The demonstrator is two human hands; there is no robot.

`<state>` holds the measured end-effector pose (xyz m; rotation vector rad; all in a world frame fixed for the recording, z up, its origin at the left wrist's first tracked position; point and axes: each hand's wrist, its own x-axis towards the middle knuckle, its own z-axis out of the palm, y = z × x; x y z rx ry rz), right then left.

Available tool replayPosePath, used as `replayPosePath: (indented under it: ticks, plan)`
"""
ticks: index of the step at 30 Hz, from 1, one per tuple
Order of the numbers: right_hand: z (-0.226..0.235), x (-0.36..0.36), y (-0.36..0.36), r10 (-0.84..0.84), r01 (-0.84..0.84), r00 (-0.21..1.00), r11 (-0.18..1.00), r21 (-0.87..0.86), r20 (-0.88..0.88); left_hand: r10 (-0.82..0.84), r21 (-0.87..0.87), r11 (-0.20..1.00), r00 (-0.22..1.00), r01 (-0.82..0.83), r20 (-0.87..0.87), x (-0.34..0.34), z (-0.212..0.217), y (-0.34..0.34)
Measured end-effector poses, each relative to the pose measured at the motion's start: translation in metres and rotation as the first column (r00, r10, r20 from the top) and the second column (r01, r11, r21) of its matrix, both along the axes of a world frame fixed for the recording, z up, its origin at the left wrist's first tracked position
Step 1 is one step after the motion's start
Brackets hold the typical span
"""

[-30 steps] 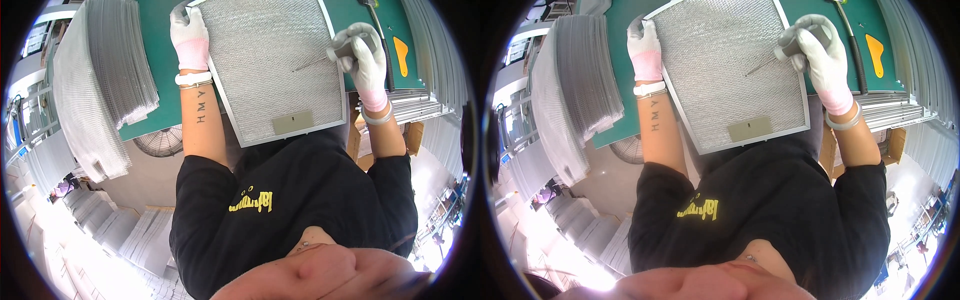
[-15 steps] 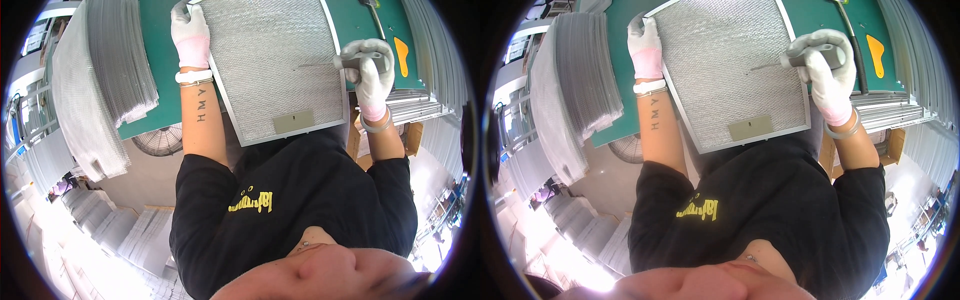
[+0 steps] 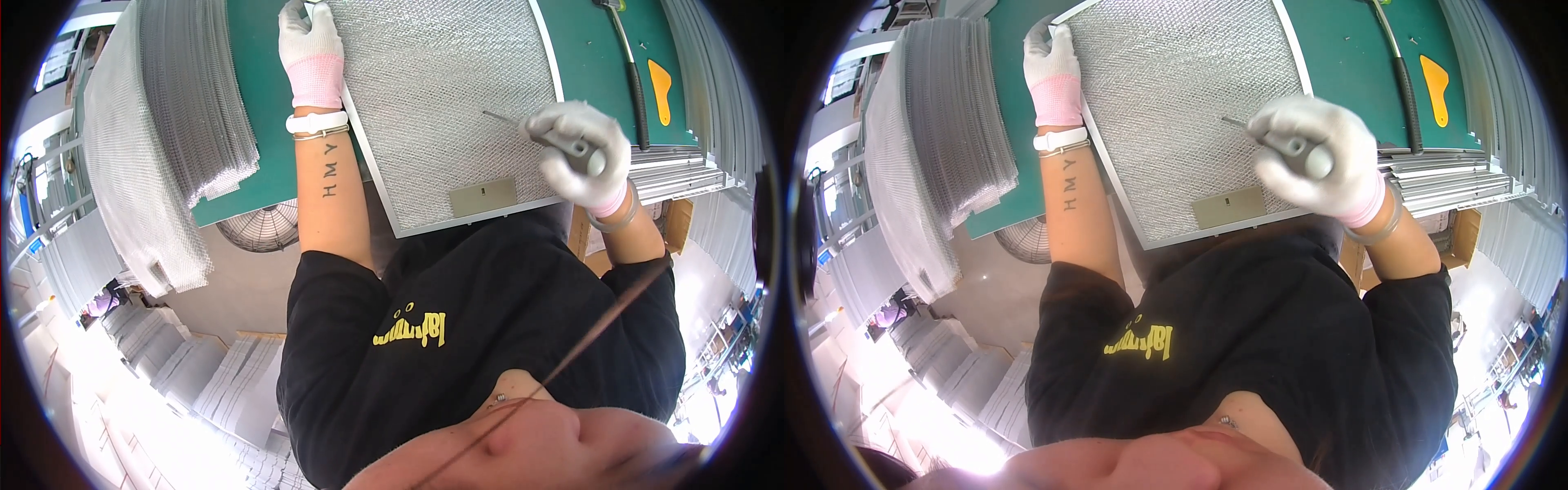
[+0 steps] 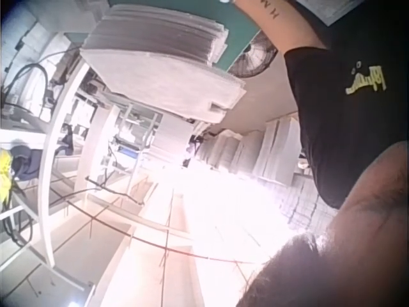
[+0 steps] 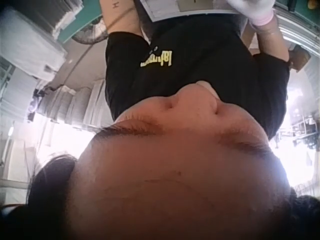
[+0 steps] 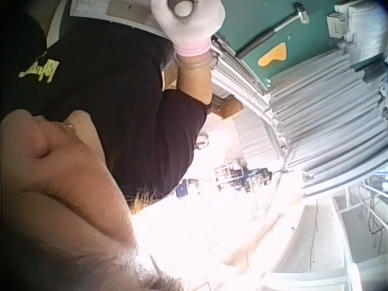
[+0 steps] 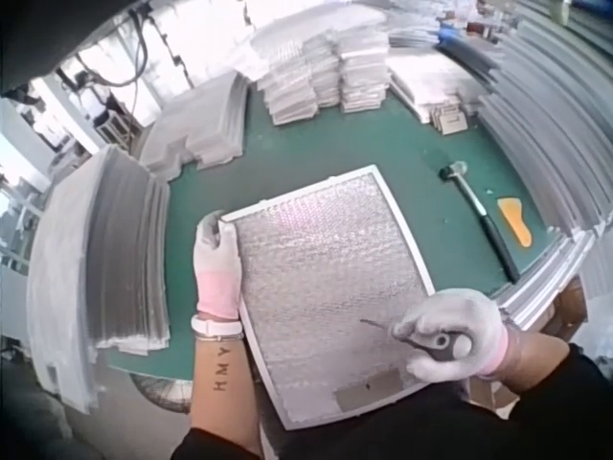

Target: Assembling industrial air filters by fitting mesh into frames and securing with an electric screwdriver.

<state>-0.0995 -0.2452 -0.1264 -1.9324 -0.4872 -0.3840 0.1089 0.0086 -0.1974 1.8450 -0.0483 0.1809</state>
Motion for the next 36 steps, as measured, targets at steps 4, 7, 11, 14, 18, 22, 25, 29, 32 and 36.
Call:
replayPosePath:
  ticks: [4,7,11,14,18,22,25,29,32,36]
  plan:
    - [-0.007,-0.002,0.009,-0.066,0.066,0.998,0.997,-0.027,-0.013,-0.025,0.022,0.999,0.999,0.024,0.028,0.001,0.0,-0.003]
    - [-0.006,0.015,-0.006,-0.181,0.476,0.809,0.76,0.442,-0.559,0.008,0.096,0.995,0.997,-0.016,0.077,-0.002,0.002,-0.004]
    - [-0.052,0.03,-0.067,0.359,0.456,0.774,0.255,0.853,-0.522,-0.015,0.032,0.999,1.0,0.014,0.024,0.002,0.001,-0.001]
    - [-0.042,0.019,-0.054,0.181,0.457,0.822,0.356,0.815,-0.54,-0.003,0.004,1.0,1.0,0.003,0.016,0.001,-0.001,-0.001]
    - [-0.031,0.001,-0.027,-0.122,0.421,0.876,0.665,0.617,-0.466,0.02,0.024,1.0,1.0,-0.02,0.018,0.002,0.002,-0.007]
    - [-0.022,-0.01,-0.012,-0.106,0.249,0.952,0.814,0.525,-0.287,0.005,-0.019,1.0,0.999,-0.006,-0.043,0.002,0.0,-0.003]
    - [-0.021,-0.013,-0.006,-0.049,0.096,0.99,0.919,0.382,-0.13,-0.009,0.019,1.0,0.992,0.006,0.123,0.004,-0.002,-0.002]
    - [-0.009,-0.015,-0.003,-0.024,0.024,1.0,0.996,-0.087,0.003,0.014,0.026,1.0,0.999,-0.014,-0.028,0.0,0.001,-0.003]
    - [-0.029,-0.017,-0.004,-0.109,0.14,0.985,0.957,0.253,-0.13,0.009,0.047,0.999,1.0,-0.01,0.006,0.0,0.004,-0.005]
    - [-0.029,0.016,-0.023,-0.056,0.559,0.73,0.623,0.548,-0.681,-0.018,0.025,1.0,0.999,0.019,-0.036,-0.001,0.003,-0.004]
